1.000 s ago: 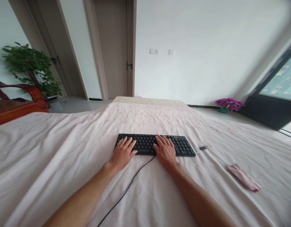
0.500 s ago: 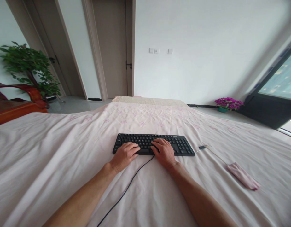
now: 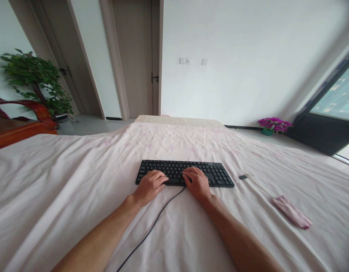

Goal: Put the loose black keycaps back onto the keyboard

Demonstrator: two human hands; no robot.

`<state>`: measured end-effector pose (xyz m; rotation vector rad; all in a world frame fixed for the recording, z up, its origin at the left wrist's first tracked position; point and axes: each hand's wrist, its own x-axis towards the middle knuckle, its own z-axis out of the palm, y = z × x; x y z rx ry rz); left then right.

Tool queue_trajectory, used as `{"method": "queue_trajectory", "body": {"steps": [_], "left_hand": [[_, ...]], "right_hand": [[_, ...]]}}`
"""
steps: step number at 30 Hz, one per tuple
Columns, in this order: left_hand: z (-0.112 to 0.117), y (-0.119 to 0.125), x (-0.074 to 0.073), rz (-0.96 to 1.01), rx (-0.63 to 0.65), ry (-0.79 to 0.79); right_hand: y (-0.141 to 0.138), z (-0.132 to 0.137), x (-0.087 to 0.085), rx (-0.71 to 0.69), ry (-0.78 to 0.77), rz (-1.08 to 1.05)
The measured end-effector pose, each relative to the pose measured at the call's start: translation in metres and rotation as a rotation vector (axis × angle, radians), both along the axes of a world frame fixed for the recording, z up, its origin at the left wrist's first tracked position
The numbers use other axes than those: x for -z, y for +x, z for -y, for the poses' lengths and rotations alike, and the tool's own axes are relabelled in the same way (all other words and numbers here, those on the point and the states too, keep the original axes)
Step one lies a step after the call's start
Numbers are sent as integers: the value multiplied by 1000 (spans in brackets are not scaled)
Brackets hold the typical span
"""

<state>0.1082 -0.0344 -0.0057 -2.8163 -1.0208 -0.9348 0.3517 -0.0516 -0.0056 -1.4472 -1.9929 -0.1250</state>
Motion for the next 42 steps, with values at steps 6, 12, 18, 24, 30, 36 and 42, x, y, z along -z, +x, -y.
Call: {"method": "queue_trajectory", "body": {"steps": [6, 12, 18, 24, 30, 36, 42], "left_hand": [[1, 0, -2, -1, 5, -2], [1, 0, -1, 17, 8, -11], [1, 1, -2, 38, 6, -23], [0, 1, 0, 69, 5, -47], [0, 1, 1, 123, 6, -66], [-3, -2, 3, 135, -38, -29], [-8, -5, 4, 124, -93, 29]], "right_hand": [[1, -1, 0, -7, -3, -10], [1, 0, -1, -13, -3, -13], [1, 0, -1, -13, -10, -8], [0, 0, -2, -18, -8, -17], [0, 0, -4, -20, -1, -21], [1, 0, -5, -17, -3, -14], [-1, 3, -7, -3, -9, -17]]}}
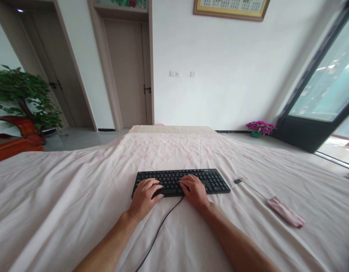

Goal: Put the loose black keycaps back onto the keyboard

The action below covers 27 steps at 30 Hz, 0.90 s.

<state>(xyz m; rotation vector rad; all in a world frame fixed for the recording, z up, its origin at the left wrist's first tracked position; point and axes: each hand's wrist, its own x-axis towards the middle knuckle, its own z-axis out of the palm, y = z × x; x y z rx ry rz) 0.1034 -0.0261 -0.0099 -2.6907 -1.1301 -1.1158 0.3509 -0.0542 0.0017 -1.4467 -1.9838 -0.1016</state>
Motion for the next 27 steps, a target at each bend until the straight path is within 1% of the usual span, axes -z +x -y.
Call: {"method": "queue_trajectory", "body": {"steps": [3, 8, 12, 14, 22, 27], "left_hand": [[-5, -3, 2, 14, -54, 34], [-13, -12, 6, 73, -279, 43], [-20, -17, 12, 111, -455, -72], [-24, -18, 16, 151, -505, -133], [-32, -23, 23, 308, -488, -259], [-34, -24, 28, 356, -474, -237]], "right_hand": [[0, 0, -1, -1, -4, 3], [1, -1, 0, -13, -4, 1], [1, -2, 2, -19, -2, -7], [2, -3, 3, -22, 0, -9], [3, -4, 5, -21, 18, -2], [3, -4, 6, -15, 20, 13]]}}
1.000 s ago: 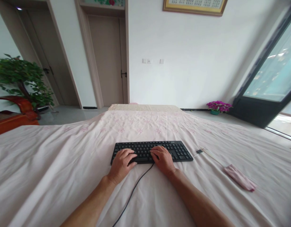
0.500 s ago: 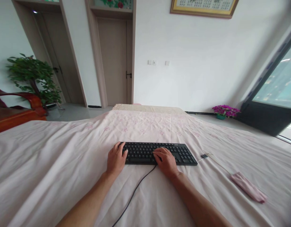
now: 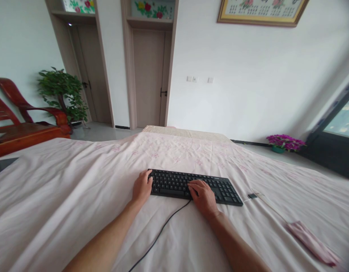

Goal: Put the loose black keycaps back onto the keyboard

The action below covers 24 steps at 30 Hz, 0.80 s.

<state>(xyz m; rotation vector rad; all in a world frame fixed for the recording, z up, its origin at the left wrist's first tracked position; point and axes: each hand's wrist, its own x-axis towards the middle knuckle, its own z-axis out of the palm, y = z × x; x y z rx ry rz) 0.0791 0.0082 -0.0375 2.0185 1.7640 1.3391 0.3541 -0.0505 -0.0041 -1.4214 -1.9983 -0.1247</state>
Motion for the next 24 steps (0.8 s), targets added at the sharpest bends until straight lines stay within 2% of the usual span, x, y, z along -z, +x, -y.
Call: {"method": "queue_trajectory", "body": {"steps": [5, 10, 16, 19, 24], "left_hand": [[1, -1, -1, 49, -18, -35], [4, -1, -5, 81, -33, -73], [1, -6, -2, 116, -101, -100], [-1, -8, -1, 172, -107, -81], [-5, -9, 1, 327, -80, -96]], "right_hand": [[5, 1, 1, 59, 5, 36], [18, 1, 0, 186, 22, 75], [41, -6, 2, 338, 9, 97], [61, -10, 3, 466, -38, 72], [103, -12, 2, 781, -192, 17]]}}
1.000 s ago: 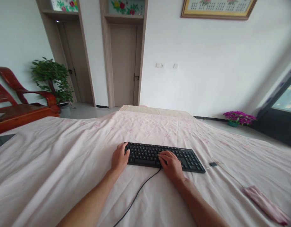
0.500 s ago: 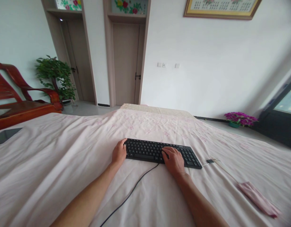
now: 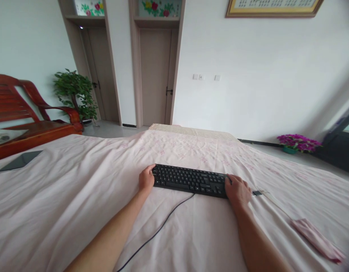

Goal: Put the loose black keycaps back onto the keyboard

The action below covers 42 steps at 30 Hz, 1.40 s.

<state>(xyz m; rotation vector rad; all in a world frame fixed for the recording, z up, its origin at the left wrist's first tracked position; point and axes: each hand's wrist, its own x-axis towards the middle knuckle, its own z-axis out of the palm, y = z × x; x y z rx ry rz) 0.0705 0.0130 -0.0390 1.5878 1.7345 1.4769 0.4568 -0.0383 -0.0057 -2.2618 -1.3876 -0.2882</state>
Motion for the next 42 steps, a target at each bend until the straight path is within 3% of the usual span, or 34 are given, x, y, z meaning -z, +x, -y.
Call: {"method": "queue_trajectory", "body": {"steps": [2, 5, 25, 42], "left_hand": [[-2, 0, 1, 64, 14, 1], [-4, 0, 1, 88, 6, 3], [4, 4, -8, -87, -108, -73], [0, 4, -3, -90, -160, -67]], "right_hand": [[12, 0, 0, 83, -68, -72], [20, -1, 2, 92, -121, -160], [15, -1, 4, 110, -118, -154], [17, 1, 2, 106, -103, -204]]}}
